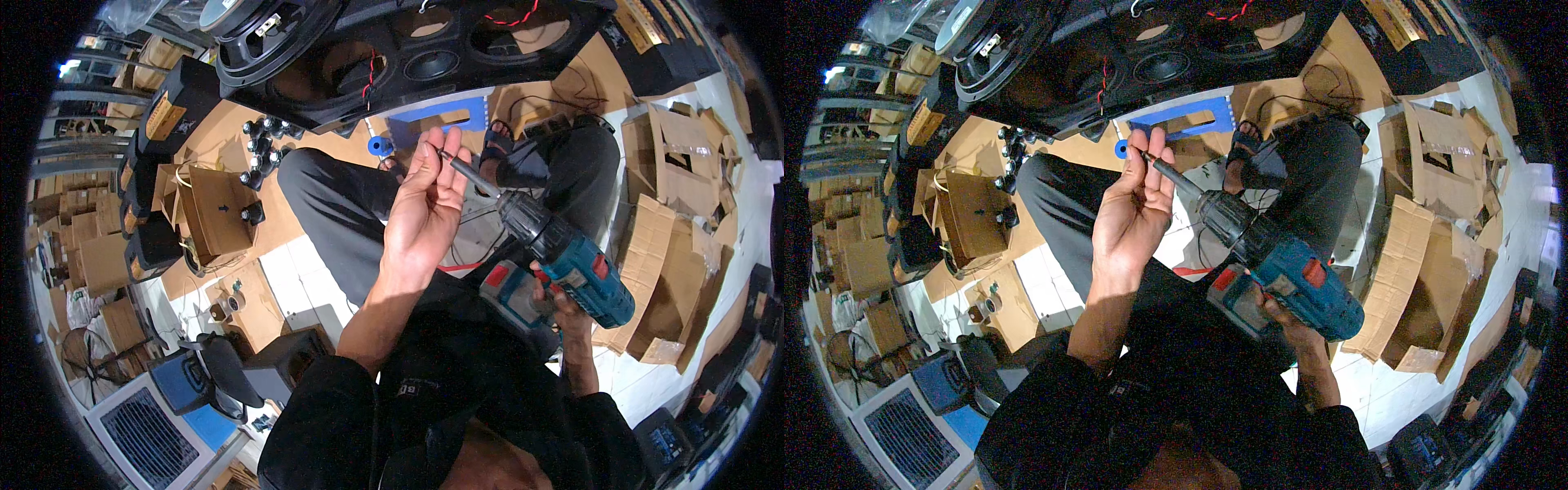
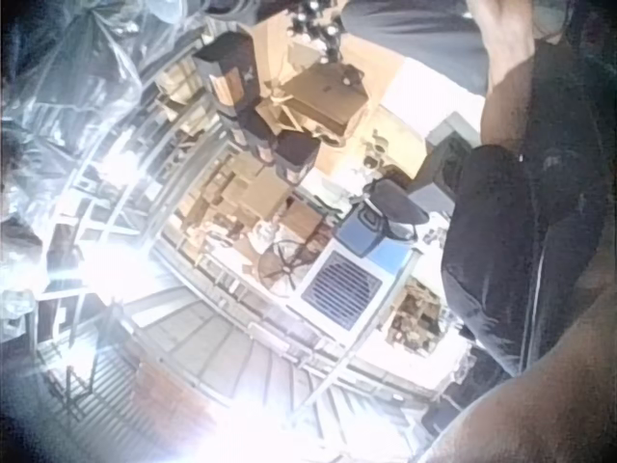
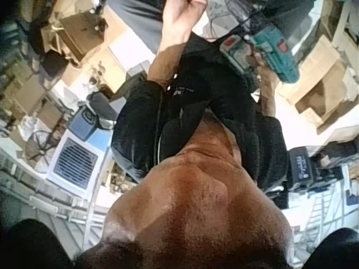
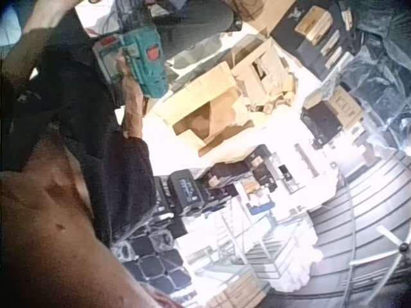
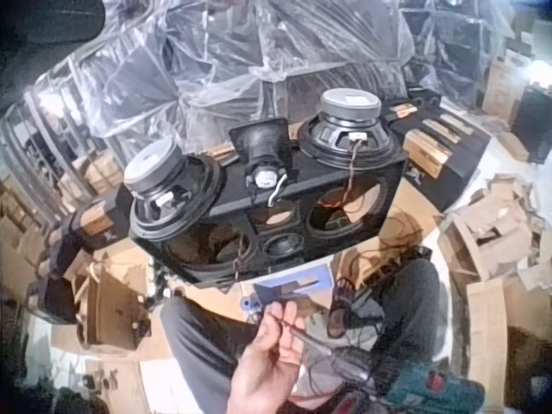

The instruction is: The person is repairing a speaker by soldering wires to the terminals and securing a component with a drill. They use a soldering iron to connect wires and a power drill to fasten a screw.

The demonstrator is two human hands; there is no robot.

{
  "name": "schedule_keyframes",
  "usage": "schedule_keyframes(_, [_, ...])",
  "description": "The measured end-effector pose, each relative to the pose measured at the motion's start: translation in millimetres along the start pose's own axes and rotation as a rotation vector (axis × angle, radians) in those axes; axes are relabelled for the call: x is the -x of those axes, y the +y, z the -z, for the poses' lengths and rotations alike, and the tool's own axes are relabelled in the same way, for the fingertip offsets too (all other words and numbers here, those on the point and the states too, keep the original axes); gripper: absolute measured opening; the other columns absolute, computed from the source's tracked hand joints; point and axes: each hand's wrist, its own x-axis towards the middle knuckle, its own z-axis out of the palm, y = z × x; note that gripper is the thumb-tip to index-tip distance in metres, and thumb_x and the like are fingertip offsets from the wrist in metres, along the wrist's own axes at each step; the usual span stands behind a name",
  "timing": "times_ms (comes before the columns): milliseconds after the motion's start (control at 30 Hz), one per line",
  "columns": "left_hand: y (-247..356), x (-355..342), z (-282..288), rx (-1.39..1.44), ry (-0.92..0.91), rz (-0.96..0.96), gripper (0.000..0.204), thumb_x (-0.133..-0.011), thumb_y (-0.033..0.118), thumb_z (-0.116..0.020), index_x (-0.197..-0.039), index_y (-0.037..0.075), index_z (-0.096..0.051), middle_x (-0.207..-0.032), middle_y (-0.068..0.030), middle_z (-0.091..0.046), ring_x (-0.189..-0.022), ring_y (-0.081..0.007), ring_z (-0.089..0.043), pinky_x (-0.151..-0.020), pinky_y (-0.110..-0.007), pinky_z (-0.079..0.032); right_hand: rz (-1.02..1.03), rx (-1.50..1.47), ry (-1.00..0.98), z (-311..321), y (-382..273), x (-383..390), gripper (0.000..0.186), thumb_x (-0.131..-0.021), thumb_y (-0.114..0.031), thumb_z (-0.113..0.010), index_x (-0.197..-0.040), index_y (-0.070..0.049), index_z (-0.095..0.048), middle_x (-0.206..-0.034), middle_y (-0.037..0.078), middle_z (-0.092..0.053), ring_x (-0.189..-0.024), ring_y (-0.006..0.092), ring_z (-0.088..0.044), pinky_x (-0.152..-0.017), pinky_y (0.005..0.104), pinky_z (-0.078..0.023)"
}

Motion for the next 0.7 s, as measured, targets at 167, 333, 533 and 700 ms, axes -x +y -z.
schedule_keyframes(167, [-1.5, -6.9, -0.5, -0.130, -0.036, -0.124, 0.020, -0.093, 0.009, -0.050, -0.111, 0.001, -0.054, -0.111, -0.0096, -0.060, -0.110, -0.0217, -0.056, -0.098, -0.034, -0.046, -0.016, 0.019, 0.019, -25.3, -13.2, -7.6, 0.040, -0.074, -0.023, -0.077, -0.105, -0.004, -0.060, -0.102, 0.007, -0.064, -0.091, 0.0174, -0.061, -0.080, 0.0321, -0.048])
schedule_keyframes(333, [7.3, -16.8, 7.8, -0.296, -0.163, -0.066, 0.018, -0.094, 0.007, -0.048, -0.108, -0.003, -0.052, -0.105, -0.0132, -0.061, -0.101, -0.0223, -0.061, -0.093, -0.033, -0.050, -0.118, 0.275, -0.031, -18.6, 1.4, -17.1, 0.044, -0.067, -0.026, -0.083, -0.099, -0.006, -0.062, -0.095, 0.004, -0.065, -0.085, 0.0157, -0.062, -0.077, 0.0305, -0.050])
schedule_keyframes(533, [27.0, -25.2, 18.3, -0.104, -0.108, -0.025, 0.017, -0.094, 0.006, -0.048, -0.106, -0.005, -0.053, -0.104, -0.0140, -0.061, -0.098, -0.0220, -0.061, -0.092, -0.033, -0.051, 0.098, 0.431, -0.019, -25.2, 9.7, -27.8, 0.056, -0.062, -0.040, -0.084, -0.101, -0.005, -0.063, -0.084, 0.004, -0.066, -0.071, 0.0167, -0.062, -0.064, 0.0292, -0.051])
schedule_keyframes(700, [33.2, -21.3, 12.6, -0.133, -0.045, -0.126, 0.017, -0.093, 0.007, -0.050, -0.107, -0.002, -0.053, -0.104, -0.0112, -0.062, -0.099, -0.0227, -0.062, -0.090, -0.034, -0.053, 0.073, 0.811, -0.052, -0.8, 29.5, -22.9, 0.062, -0.064, -0.052, -0.079, -0.104, -0.007, -0.063, -0.086, 0.008, -0.066, -0.077, 0.0240, -0.063, -0.069, 0.0359, -0.050])
